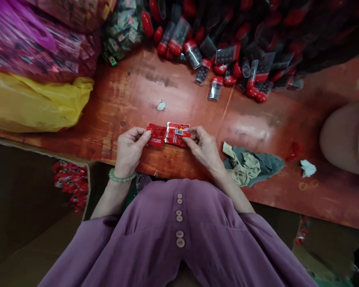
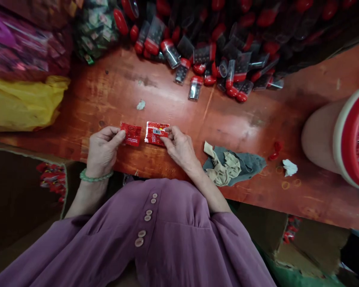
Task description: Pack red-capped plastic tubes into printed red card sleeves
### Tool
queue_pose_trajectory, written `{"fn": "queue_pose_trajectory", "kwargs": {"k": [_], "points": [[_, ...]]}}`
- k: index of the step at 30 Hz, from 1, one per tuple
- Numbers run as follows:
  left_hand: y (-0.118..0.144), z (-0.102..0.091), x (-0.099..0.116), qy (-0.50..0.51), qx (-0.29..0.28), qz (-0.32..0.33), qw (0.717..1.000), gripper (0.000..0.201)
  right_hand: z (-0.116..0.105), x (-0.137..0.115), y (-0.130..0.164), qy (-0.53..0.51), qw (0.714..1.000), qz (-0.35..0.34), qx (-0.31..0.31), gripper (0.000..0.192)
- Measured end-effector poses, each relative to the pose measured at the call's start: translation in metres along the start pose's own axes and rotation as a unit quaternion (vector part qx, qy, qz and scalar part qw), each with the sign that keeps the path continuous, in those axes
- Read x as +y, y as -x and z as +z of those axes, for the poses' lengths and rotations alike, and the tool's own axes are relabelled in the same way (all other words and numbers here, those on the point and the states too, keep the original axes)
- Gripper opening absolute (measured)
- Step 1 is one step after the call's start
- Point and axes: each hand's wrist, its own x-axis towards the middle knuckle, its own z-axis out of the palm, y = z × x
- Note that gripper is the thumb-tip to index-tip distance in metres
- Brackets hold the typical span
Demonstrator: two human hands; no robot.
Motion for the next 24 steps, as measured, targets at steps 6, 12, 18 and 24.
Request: {"fn": "queue_pose_trajectory", "kwargs": {"k": [6,12,18,24], "points": [[0.005,0.012,-0.001,0.058,-0.015,-0.044,0.997,0.030,0.004,0.003,0.001,0.230,0.971,-0.057,0.044,0.021],[0.012,0.011,0.001,0.040,-0.057,-0.064,0.995,0.028,-0.004,-0.011,0.006,0.176,0.979,-0.088,0.051,0.033],[0.019,0.011,0.001,0.024,-0.107,-0.049,0.993,0.026,-0.007,-0.022,-0.001,0.002,0.995,-0.081,-0.049,0.024],[0.019,0.014,-0.002,0.005,-0.104,-0.045,0.994,0.025,0.005,0.001,-0.002,0.083,0.990,-0.111,0.008,0.018]]}}
